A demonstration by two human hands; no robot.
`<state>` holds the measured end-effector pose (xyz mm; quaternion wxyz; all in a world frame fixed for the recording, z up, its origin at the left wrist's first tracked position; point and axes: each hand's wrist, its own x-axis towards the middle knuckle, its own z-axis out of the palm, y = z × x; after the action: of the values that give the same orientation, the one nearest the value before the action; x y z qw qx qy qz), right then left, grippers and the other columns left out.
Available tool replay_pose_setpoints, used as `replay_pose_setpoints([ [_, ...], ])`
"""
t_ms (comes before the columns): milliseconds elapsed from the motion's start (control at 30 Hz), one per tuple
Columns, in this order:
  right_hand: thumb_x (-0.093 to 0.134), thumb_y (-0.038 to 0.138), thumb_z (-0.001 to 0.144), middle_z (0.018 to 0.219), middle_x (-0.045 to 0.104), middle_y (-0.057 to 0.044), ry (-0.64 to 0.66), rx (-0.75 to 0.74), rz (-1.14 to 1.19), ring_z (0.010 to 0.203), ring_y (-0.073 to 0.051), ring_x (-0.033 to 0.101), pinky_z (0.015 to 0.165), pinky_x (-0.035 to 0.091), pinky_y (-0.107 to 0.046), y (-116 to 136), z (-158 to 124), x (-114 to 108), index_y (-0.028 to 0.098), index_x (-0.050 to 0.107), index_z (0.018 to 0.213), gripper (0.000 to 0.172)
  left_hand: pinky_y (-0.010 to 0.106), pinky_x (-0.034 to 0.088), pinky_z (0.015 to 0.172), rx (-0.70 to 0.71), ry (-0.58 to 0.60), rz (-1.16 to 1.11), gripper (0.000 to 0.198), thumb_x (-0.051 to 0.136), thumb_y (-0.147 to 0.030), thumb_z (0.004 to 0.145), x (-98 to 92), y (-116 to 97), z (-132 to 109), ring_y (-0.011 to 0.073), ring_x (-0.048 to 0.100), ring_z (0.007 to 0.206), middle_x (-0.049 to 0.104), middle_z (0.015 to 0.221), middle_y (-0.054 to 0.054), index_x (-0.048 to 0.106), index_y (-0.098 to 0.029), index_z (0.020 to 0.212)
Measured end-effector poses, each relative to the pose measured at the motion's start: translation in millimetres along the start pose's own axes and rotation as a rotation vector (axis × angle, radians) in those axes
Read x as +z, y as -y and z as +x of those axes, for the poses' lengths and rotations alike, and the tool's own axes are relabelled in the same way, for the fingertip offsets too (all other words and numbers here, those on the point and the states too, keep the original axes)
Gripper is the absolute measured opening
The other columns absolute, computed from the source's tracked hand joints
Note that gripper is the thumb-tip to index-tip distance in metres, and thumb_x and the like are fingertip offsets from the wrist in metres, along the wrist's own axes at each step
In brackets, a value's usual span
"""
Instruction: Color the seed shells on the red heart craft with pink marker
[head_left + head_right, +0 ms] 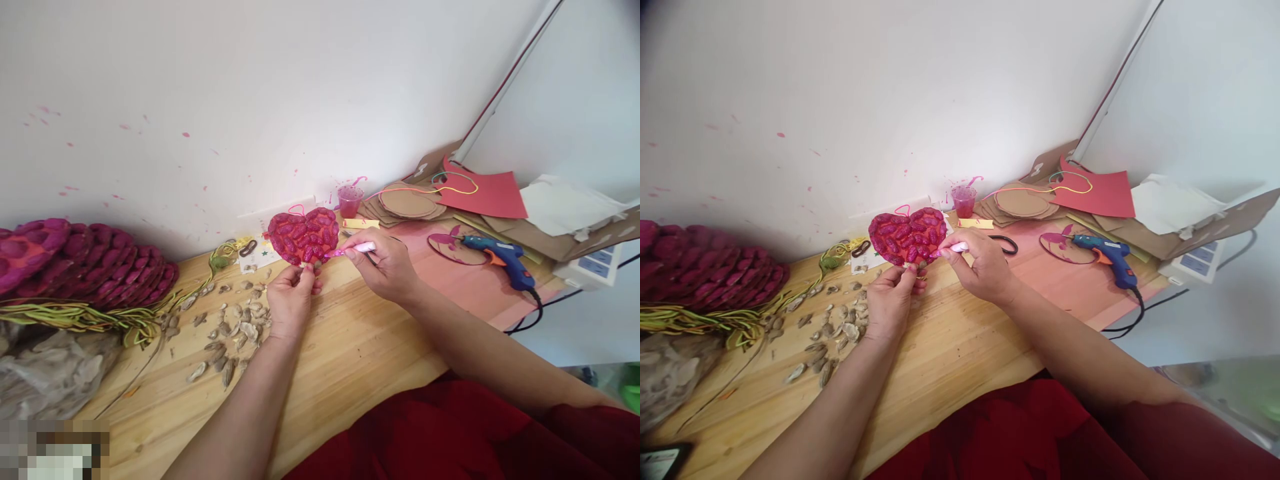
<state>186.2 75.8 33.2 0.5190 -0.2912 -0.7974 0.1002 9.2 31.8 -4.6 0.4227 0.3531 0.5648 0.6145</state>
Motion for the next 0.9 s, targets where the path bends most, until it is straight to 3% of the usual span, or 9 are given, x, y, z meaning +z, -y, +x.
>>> replay_pose_setpoints([
  [300,0.064,0.022,0.094,0.088,0.075,-0.004,-0.011,0.015,0.039,0.08,-0.016,0.069,0.076,0.054,-0.03,0,-1,1,0.02,0.068,0.095,0.004,0.022,0.05,0.052,-0.037,-0.008,-0.101,0.03,0.078,-0.043,0.072,-1.3,3,3,0.0112,0.061,0.052,0.074,0.072,0.005,0.071,-0.014,0.072],
  [433,0.064,0.025,0.095,0.089,0.076,-0.004,-0.081,0.06,0.06,0.079,-0.016,0.069,0.073,0.054,-0.03,1,-2,0,0.021,0.068,0.097,0.006,0.02,0.049,0.051,-0.113,-0.025,-0.237,0.035,0.085,-0.042,0.064,0.5,-2,3,0.0099,0.062,0.053,0.074,0.073,0.006,0.069,-0.013,0.074],
  [567,0.066,0.024,0.094,0.087,0.077,-0.003,-0.031,0.026,0.099,0.075,-0.014,0.069,0.07,0.054,-0.028,4,-3,2,0.021,0.069,0.095,0.005,0.018,0.049,0.05,-0.185,-0.058,-0.355,0.036,0.089,-0.036,0.058,2.3,-8,2,0.0083,0.061,0.051,0.074,0.072,0.006,0.07,-0.011,0.077],
  [900,0.066,0.023,0.094,0.085,0.078,-0.003,-0.027,-0.034,0.022,0.075,-0.016,0.07,0.071,0.054,-0.029,5,-1,4,0.021,0.071,0.093,0.006,0.015,0.047,0.048,-0.269,-0.053,-0.43,0.025,0.083,-0.025,0.067,3.5,-13,0,0.0072,0.06,0.051,0.075,0.071,0.007,0.07,-0.01,0.081],
])
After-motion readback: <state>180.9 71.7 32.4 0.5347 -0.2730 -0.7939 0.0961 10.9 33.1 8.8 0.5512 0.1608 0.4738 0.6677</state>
